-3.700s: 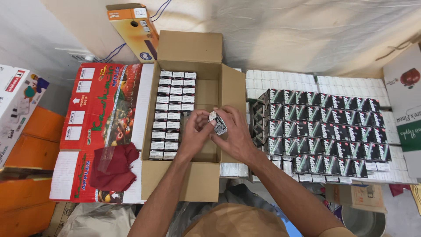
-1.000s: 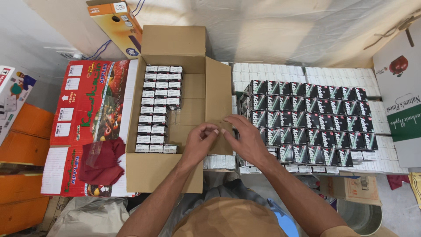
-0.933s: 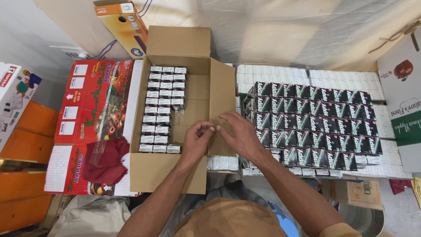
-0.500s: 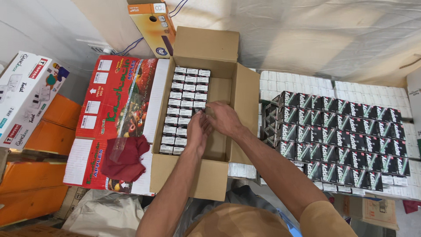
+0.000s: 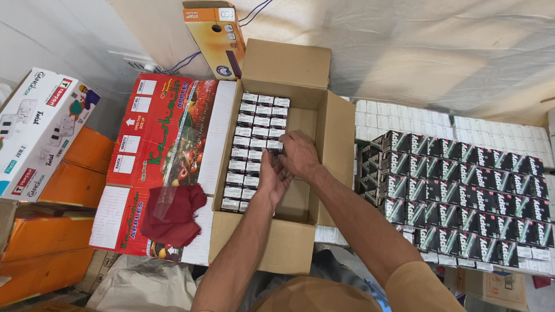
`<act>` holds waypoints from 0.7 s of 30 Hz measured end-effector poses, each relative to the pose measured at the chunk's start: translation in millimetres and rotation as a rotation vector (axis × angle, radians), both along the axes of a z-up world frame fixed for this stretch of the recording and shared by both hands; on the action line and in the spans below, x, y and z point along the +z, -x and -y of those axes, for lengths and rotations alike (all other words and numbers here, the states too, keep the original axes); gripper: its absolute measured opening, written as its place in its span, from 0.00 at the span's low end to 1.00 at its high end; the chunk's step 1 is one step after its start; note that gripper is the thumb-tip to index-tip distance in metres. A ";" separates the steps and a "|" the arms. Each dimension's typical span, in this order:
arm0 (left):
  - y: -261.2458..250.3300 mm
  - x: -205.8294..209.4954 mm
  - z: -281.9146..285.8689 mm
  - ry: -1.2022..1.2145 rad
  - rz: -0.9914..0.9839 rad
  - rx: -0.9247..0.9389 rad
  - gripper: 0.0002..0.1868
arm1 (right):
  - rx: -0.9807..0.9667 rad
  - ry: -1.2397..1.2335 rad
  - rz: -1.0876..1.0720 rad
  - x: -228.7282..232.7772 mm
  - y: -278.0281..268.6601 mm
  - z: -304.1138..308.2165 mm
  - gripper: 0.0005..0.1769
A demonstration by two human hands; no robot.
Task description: The person transfers small black and white boxes from a large cardboard box to a white surface, arranging them in neat rows. The person handles the boxes one at a time, placing them in an organized pattern.
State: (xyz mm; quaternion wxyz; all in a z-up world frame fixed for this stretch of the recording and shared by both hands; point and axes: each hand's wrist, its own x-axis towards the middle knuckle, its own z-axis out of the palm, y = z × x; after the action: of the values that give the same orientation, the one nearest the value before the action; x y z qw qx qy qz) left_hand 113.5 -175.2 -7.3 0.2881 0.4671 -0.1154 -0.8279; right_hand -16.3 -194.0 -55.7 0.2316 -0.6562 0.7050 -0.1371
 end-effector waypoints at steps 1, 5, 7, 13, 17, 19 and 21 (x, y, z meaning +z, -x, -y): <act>-0.8 -5.6 0.8 0.000 0.001 -0.002 0.46 | -0.002 0.000 0.001 1.2 -2.0 -0.7 0.27; -2.0 -27.8 5.1 -0.032 -0.016 0.014 0.46 | -0.037 0.051 0.030 5.8 -8.6 -3.9 0.22; -3.1 -36.6 6.6 -0.041 -0.016 0.014 0.45 | -0.046 0.063 0.037 5.2 -10.7 -5.6 0.21; -5.1 -59.0 4.5 -0.071 -0.055 0.034 0.32 | -0.135 0.027 -0.004 30.7 -9.3 -18.6 0.22; -5.6 -6.3 -1.7 -0.048 -0.092 0.093 0.16 | -0.265 0.125 0.243 67.5 -7.2 -41.4 0.24; -3.7 12.6 -7.3 -0.027 -0.112 0.099 0.16 | -0.311 0.156 0.340 80.3 -2.2 -56.1 0.24; 0.5 34.1 -12.0 0.009 -0.194 0.056 0.16 | -0.410 0.165 0.511 95.6 4.1 -69.5 0.21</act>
State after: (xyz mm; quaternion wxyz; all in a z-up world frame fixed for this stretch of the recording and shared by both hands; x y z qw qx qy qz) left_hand 113.0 -163.3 26.8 0.3229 0.3864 -0.0776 -0.8605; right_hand -20.4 -124.4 39.9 0.3145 -0.4616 0.7281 -0.3973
